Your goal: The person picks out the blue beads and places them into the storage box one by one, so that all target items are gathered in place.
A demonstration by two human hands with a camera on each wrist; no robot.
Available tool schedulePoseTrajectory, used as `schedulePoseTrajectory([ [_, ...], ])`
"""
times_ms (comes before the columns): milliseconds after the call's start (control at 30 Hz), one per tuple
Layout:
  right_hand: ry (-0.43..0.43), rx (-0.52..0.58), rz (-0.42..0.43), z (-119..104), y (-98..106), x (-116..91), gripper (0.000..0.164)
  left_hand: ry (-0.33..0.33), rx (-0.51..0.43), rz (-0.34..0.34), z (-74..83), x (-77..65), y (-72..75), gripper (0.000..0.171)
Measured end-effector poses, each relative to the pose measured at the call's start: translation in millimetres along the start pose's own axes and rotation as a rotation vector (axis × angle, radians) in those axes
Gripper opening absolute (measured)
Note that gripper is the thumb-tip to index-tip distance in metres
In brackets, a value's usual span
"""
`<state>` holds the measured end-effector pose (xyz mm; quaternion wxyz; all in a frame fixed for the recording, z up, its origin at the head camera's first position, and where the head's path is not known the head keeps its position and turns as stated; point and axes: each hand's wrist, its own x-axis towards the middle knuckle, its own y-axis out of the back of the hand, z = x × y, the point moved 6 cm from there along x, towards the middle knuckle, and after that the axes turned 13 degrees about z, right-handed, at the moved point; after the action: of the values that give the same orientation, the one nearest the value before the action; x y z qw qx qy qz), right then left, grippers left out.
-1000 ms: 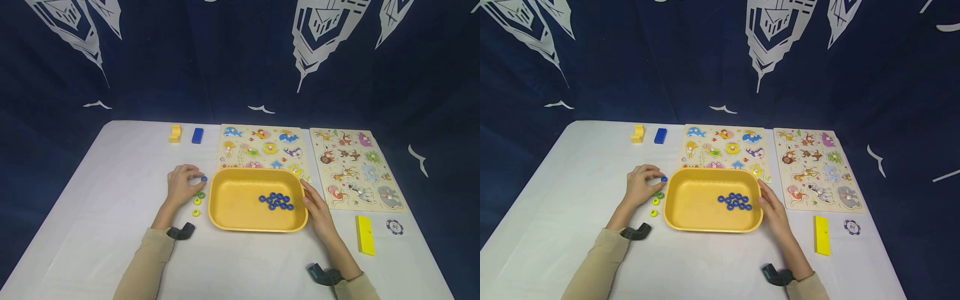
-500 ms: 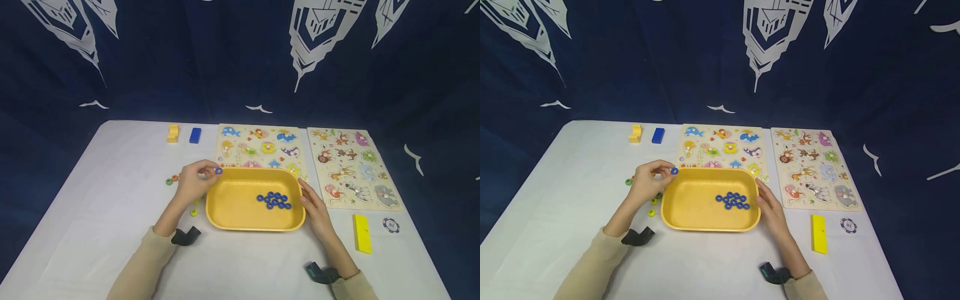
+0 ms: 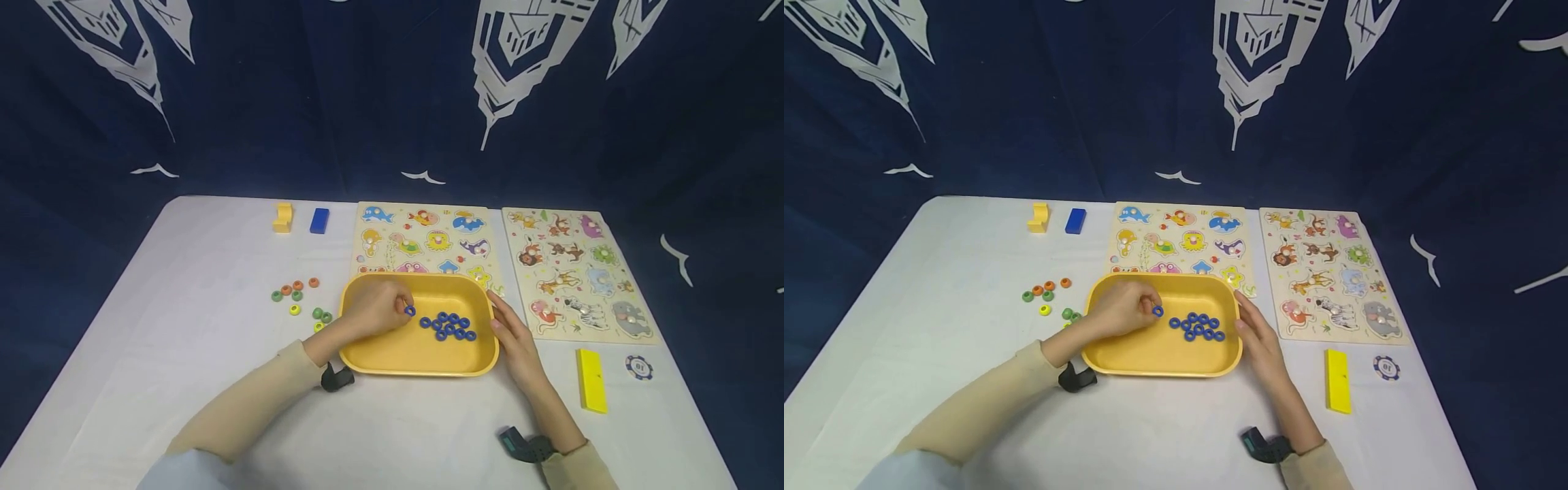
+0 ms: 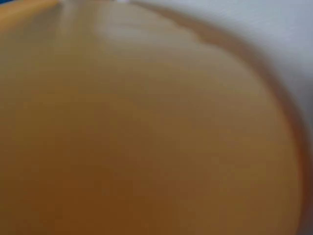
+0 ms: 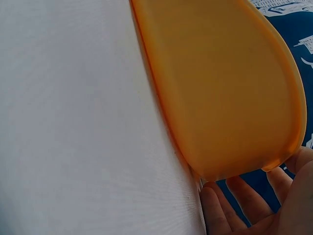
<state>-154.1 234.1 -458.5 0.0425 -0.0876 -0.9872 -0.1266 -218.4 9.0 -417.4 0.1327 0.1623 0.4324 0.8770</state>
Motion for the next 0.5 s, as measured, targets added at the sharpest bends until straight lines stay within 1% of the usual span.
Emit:
schedulePoseTrajectory([
  [67, 0.000, 0.004, 0.001, 8.5, 0.5, 2.1, 0.042, 0.021, 0.006, -0.042, -1.6, -1.0, -11.2, 0.017],
  [167, -0.002, 0.001, 0.001, 8.7, 0.2, 2.0, 0.042, 0.030, 0.008, -0.084, -0.2, -2.9, -23.2, 0.016],
  [233, -0.003, 0.000, 0.003, 8.1, 0.5, 1.7, 0.042, 0.038, -0.035, -0.117, 1.9, -4.1, -29.6, 0.017],
  [333, -0.002, 0.003, 0.002, 7.5, 1.0, 1.4, 0.042, 0.062, -0.136, -0.161, 5.9, -5.5, -34.7, 0.022],
  [400, 0.002, 0.006, -0.003, 7.2, 1.1, 1.2, 0.043, 0.088, -0.196, -0.183, 6.7, -6.6, -36.9, 0.027],
  [500, 0.009, 0.008, -0.007, 7.4, 1.0, 1.0, 0.043, 0.126, -0.250, -0.198, 5.9, -8.5, -37.0, 0.031],
])
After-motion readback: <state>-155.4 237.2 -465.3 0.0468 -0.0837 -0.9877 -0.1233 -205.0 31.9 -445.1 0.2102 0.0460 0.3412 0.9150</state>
